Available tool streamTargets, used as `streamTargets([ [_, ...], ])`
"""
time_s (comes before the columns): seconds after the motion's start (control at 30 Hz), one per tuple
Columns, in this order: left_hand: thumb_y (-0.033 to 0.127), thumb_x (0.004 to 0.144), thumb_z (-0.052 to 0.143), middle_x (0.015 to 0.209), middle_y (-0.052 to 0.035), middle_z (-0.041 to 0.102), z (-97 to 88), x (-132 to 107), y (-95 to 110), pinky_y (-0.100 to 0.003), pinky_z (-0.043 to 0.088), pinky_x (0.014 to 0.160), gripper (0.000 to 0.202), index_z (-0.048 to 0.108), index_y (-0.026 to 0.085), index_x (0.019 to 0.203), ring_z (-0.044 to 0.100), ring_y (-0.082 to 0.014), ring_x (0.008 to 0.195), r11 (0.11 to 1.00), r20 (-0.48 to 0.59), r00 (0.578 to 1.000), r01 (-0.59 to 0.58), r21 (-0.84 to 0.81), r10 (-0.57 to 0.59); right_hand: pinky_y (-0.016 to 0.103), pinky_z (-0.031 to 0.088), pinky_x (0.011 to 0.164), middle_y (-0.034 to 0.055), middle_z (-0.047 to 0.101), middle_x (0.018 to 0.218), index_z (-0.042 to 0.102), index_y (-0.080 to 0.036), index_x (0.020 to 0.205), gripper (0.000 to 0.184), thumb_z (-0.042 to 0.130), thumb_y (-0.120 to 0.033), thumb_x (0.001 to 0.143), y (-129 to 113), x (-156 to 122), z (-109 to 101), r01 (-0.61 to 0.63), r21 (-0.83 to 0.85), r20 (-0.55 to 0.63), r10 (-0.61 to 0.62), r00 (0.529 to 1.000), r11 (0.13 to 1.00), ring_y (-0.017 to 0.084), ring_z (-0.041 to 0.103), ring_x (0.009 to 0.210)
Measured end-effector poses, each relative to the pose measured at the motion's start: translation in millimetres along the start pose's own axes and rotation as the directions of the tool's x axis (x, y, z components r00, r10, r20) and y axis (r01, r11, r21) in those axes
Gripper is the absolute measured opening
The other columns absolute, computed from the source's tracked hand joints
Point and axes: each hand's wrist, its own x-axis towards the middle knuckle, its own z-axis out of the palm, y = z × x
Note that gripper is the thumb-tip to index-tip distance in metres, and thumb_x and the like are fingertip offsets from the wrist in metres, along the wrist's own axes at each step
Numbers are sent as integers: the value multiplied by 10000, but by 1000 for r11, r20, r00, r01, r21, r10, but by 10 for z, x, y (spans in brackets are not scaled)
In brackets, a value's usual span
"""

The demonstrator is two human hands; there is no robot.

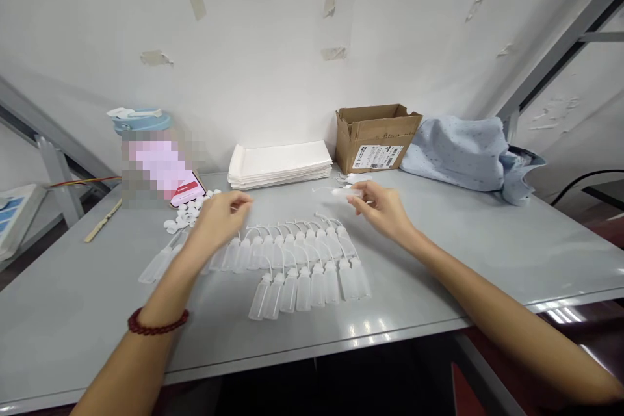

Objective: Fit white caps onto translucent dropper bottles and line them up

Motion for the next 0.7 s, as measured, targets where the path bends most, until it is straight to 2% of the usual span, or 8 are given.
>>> streamTargets([
  [0.03, 279, 755, 537, 815, -25, 730, -90, 33, -111, -255, 460, 637, 170, 681, 196, 794, 651, -198, 724, 988, 28, 1000, 6, 157, -11, 290, 440, 566, -18, 551, 629, 561, -172, 912, 263, 582, -409, 799, 55, 43, -30, -23, -38, -19, 22, 1000, 999, 147, 564, 548],
  [0.13, 216, 693, 565, 630, 4, 680, -295, 78, -382, -241, 413, 598, 105, 668, 194, 689, 620, -195, 668, 963, 93, 995, 16, 268, -42, 286, 415, 570, -10, 571, 634, 507, -176, 881, 240, 596, -372, 775, 186, 147, -92, -110, -136, -37, 105, 994, 985, 164, 578, 575],
  [0.27, 246, 655, 605, 686, -27, 694, -356, 71, -562, -252, 388, 567, 93, 672, 194, 691, 597, -213, 655, 930, 102, 989, 60, 363, -104, 285, 399, 598, 30, 604, 715, 468, -186, 814, 209, 629, -291, 732, 276, 214, -110, -151, -310, -88, 130, 988, 939, 174, 560, 635],
  [0.47, 272, 664, 579, 805, -108, 706, -284, 55, -592, -307, 413, 600, 183, 689, 179, 777, 602, -254, 696, 886, 74, 976, 150, 439, -203, 284, 364, 602, 52, 594, 729, 461, -183, 815, 161, 585, -280, 782, 327, 225, -130, -95, -436, -44, 85, 995, 895, 173, 536, 653],
  [0.6, 254, 678, 554, 890, -126, 701, -258, 70, -578, -336, 450, 655, 212, 678, 178, 832, 616, -282, 798, 872, 99, 961, 186, 453, -257, 277, 341, 570, 15, 546, 648, 476, -194, 776, 172, 626, -272, 745, 358, 242, -153, -77, -511, -63, 52, 997, 856, 170, 505, 595],
  [0.7, 215, 660, 553, 892, -134, 696, -246, 102, -576, -357, 471, 683, 190, 663, 177, 810, 622, -292, 818, 854, 112, 946, 219, 472, -304, 273, 347, 573, 23, 552, 706, 495, -192, 761, 160, 633, -266, 727, 382, 254, -156, -33, -528, -77, -9, 997, 848, 164, 502, 592],
])
